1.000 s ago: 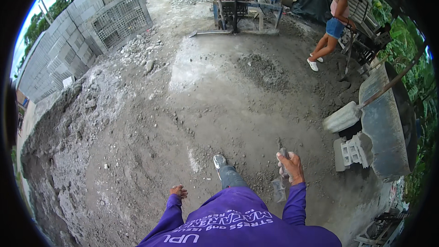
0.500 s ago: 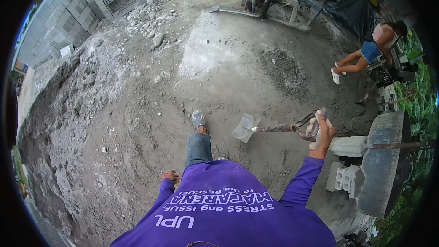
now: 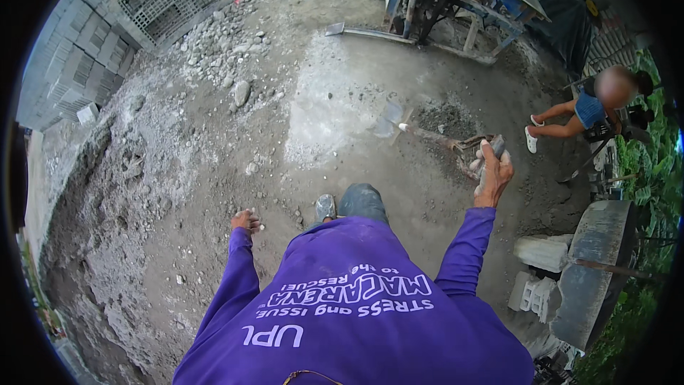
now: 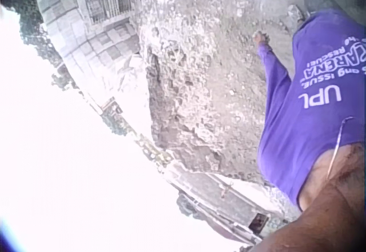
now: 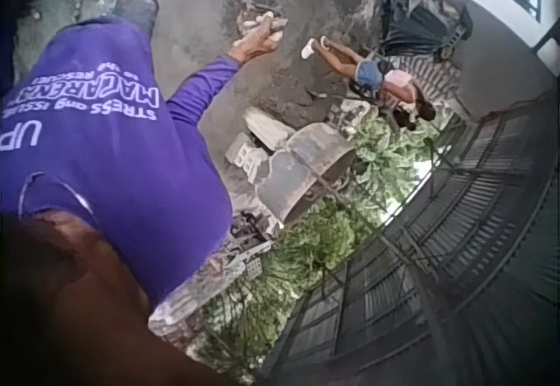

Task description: The person uses a shovel to scrape and move loose debris and dust on a concrete floor. They then use a metal rod to scrape and clean the interior surfaces of a concrete block mold, removing residue from the cavities.

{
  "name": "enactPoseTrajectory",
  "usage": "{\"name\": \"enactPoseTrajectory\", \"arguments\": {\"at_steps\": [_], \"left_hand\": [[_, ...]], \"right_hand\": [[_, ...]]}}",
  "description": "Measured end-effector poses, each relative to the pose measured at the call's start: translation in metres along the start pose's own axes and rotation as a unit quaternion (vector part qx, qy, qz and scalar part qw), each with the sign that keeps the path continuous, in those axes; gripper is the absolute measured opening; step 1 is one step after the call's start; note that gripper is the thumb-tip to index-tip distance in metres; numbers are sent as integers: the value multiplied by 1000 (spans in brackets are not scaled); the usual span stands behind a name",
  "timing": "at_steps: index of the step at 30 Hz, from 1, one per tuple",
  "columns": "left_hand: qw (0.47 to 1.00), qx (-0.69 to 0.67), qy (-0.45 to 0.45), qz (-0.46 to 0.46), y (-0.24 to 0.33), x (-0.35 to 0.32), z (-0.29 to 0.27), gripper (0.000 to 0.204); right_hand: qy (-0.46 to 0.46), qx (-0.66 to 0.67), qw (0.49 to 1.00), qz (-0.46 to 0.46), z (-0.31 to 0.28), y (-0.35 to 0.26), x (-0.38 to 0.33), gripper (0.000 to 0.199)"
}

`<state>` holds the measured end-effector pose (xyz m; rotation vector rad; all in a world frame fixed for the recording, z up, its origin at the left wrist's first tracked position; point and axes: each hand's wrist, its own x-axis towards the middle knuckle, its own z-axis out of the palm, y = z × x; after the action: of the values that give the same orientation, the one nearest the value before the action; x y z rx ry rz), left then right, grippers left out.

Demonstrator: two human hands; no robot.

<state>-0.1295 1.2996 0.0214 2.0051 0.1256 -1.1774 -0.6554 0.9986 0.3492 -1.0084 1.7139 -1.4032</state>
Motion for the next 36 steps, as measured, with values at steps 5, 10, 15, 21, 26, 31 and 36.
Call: {"name": "enactPoseTrajectory", "arguments": {"at_steps": [5, 10, 15, 21, 26, 31, 36], "left_hand": [[998, -18, -9, 52, 159, 73, 69, 30], [999, -31, -6, 4, 239, 135, 129, 32], [995, 14, -62, -80, 316, 159, 224, 33], [974, 8, -203, 101, 502, 194, 350, 42], [935, 54, -268, 226, 709, 222, 444, 40], [852, 81, -323, 404, 919, 212, 571, 45], [739, 81, -373, 555, 1047, 86, 707, 48]], "right_hand": [[-41, -42, 998, 31, 113, 12, 77, 22], [-19, 7, 997, 74, 191, 3, 168, 23], [19, 106, 988, 109, 241, -6, 288, 26], [104, 43, 986, 119, 283, -31, 359, 25], [284, -27, 951, 123, 236, -50, 368, 26], [381, -51, 922, 51, 180, -138, 338, 40], [450, -75, 890, -11, 159, -198, 327, 69]]}}
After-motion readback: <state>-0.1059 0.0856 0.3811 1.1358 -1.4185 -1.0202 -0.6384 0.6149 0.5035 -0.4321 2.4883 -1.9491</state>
